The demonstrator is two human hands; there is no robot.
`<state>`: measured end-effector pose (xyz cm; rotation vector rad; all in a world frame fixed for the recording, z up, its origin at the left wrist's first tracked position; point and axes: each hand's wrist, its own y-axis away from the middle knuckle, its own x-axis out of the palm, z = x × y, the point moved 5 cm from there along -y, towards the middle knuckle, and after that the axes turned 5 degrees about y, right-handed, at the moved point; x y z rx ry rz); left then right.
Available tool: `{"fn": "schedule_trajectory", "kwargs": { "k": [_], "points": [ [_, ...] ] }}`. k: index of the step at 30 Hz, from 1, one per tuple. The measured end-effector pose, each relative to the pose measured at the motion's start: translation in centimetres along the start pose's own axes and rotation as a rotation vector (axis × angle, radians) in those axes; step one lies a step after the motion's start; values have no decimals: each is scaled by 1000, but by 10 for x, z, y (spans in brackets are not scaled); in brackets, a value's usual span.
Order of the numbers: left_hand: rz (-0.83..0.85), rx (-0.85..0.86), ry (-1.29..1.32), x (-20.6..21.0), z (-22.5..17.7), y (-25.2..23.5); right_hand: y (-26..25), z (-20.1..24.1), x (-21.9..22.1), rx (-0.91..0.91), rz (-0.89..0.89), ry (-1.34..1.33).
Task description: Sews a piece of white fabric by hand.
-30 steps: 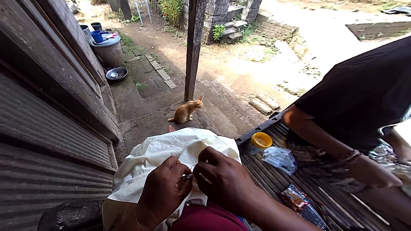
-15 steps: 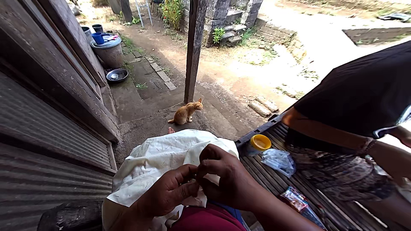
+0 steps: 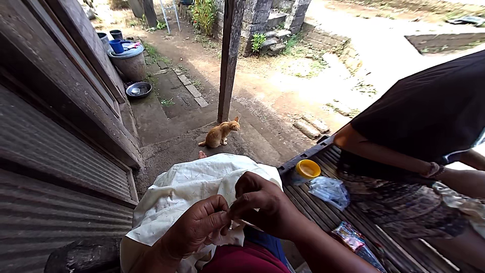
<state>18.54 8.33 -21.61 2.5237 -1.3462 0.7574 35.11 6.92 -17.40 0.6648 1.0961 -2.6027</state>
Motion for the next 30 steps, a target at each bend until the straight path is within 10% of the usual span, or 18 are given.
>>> {"fn": "schedule_trajectory", "kwargs": {
  "k": [16,30],
  "points": [
    [-513,503,-948,-11,-21,12,9,-11,9,111,181,280],
    [-365,486,-1031,2,-16,11,-4,4,12,-2,142,298]
  ]
}}
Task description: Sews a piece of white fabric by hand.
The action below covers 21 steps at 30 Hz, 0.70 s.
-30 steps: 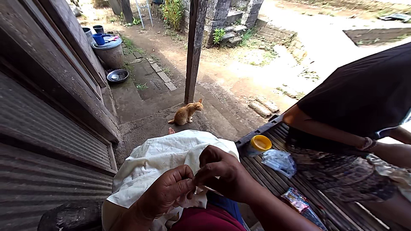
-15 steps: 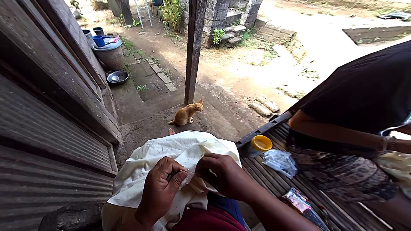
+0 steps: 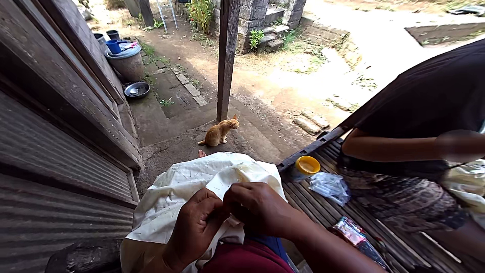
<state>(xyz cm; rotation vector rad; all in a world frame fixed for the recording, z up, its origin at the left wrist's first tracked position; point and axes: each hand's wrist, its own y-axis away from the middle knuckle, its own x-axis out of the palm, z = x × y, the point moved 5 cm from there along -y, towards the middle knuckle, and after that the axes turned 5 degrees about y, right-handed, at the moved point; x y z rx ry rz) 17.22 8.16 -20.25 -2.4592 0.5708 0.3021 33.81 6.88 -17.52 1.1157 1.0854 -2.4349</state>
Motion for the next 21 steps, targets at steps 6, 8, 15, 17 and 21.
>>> {"fn": "schedule_trajectory", "kwargs": {
  "k": [6,8,15,17,21],
  "points": [
    [-70,5,-34,-6,2,-3,0,5,-2,-138,92,-47],
    [-13,12,-3,0,0,-1,-2,4,-4,-60,3,5],
    [-114,110,-139,-5,-2,-3,-3,6,-4,-131,66,-48],
    [-95,139,-147,0,-4,-1,-5,2,-4,-9,-13,41],
    [-173,126,-167,-7,-3,-4,-2,-5,1,49,65,86]
  ]
}}
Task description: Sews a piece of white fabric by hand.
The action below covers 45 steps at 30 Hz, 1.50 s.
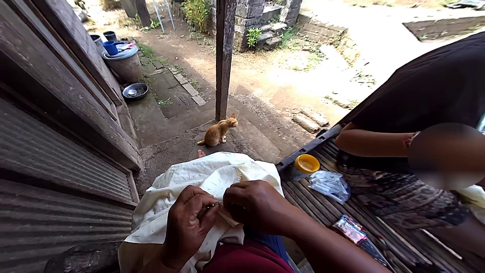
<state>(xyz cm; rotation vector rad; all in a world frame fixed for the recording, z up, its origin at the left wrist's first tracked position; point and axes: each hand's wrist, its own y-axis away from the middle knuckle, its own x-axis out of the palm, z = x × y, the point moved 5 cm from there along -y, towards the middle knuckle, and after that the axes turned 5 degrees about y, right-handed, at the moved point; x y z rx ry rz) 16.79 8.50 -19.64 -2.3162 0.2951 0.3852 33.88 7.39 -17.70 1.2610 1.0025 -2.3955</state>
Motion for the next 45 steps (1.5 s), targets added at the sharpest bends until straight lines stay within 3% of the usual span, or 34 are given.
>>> {"fn": "schedule_trajectory", "kwargs": {
  "k": [3,5,7,10,11,13,15,17,19,21,23,25,27,29,31,34,38,42,45],
  "points": [
    [41,3,18,3,-1,3,-1,12,-5,-128,-36,-77],
    [38,7,32,3,-3,3,-3,5,-4,35,-103,30],
    [-2,-4,19,-1,-2,0,-3,-2,-2,102,-58,62],
    [3,-11,16,-2,0,-1,-3,12,-5,-137,-15,-73],
    [28,-10,32,0,-1,0,-3,15,-6,-142,-57,-76],
    [46,-4,47,2,-4,1,-5,8,-6,23,-138,37],
    [13,-4,34,-2,-4,-2,-5,-1,-4,112,-84,61],
    [-7,-11,22,-6,-2,-5,-4,5,-6,-44,-18,-30],
    [38,-13,45,-2,-4,-2,-5,15,-9,-138,-66,-77],
    [60,1,57,1,-7,-2,-7,11,-9,-6,-144,31],
    [17,10,43,-3,-5,-4,-6,3,-7,78,-84,53],
    [0,9,37,-5,-3,-5,-4,9,-8,-60,-6,-27],
    [44,4,57,-1,-5,-2,-5,17,-11,-121,-50,-55],
    [53,9,51,1,-8,-1,-6,11,-10,26,-130,42],
    [12,11,28,-4,-6,-4,-5,5,-8,87,-79,53],
    [20,5,49,-2,-4,-3,-5,14,-10,-103,-31,-58],
    [20,16,74,-2,-8,-3,-7,4,-8,101,-80,13],
    [10,12,73,-2,-4,-3,-6,15,-11,-113,-41,-87],
    [23,30,76,1,-7,-2,-8,6,-10,79,-117,19]
  ]
}}
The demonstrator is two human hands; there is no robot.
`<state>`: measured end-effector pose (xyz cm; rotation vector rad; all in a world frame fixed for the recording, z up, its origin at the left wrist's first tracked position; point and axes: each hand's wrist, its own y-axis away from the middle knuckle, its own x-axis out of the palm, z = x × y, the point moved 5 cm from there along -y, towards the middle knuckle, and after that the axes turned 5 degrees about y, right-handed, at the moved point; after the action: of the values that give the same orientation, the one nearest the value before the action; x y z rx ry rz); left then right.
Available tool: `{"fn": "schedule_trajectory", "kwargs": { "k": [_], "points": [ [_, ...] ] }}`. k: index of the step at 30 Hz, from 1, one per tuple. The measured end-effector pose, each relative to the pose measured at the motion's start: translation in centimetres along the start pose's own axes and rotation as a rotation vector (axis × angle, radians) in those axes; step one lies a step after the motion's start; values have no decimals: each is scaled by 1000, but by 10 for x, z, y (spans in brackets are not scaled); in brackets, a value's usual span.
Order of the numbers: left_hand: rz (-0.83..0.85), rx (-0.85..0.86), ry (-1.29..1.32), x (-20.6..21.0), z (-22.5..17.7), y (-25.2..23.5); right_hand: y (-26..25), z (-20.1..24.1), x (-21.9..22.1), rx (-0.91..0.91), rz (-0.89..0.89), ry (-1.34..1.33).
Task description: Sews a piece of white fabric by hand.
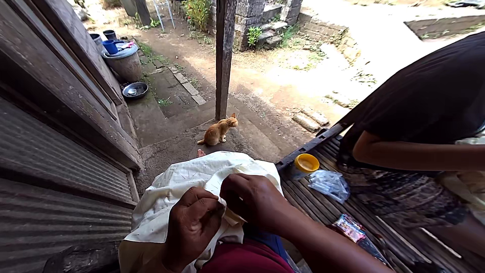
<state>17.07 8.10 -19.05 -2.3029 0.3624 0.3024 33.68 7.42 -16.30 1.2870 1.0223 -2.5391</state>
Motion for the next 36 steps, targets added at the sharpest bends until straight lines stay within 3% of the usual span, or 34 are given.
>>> {"fn": "schedule_trajectory", "kwargs": {
  "k": [2,5,7,9,13,15,17,21,25,29,33,36],
  "points": [
    [-33,-2,-11,-4,3,-3,1,-4,3,-2,74,0],
    [-13,-9,1,-3,5,-1,2,7,0,-201,70,-105],
    [8,8,22,-1,3,1,1,4,0,-84,-18,-48],
    [-14,24,10,-4,4,-1,0,-5,3,15,26,7],
    [0,11,27,-4,9,-1,0,8,0,-217,68,-93],
    [7,6,47,-1,7,0,-2,3,0,-89,-13,-26],
    [-27,16,36,-4,8,-2,-3,-4,3,8,17,30],
    [-19,-4,49,-3,11,-3,-4,6,-1,-225,34,-70],
    [-47,13,46,-4,8,-6,-6,-5,1,-7,-8,58],
    [-33,7,45,-4,10,-6,-6,6,-3,-219,6,-45],
    [-66,22,47,-5,6,-6,-6,-3,-1,14,-35,54],
    [-55,32,22,-6,7,-7,-4,7,1,-163,52,13]
  ]
}}
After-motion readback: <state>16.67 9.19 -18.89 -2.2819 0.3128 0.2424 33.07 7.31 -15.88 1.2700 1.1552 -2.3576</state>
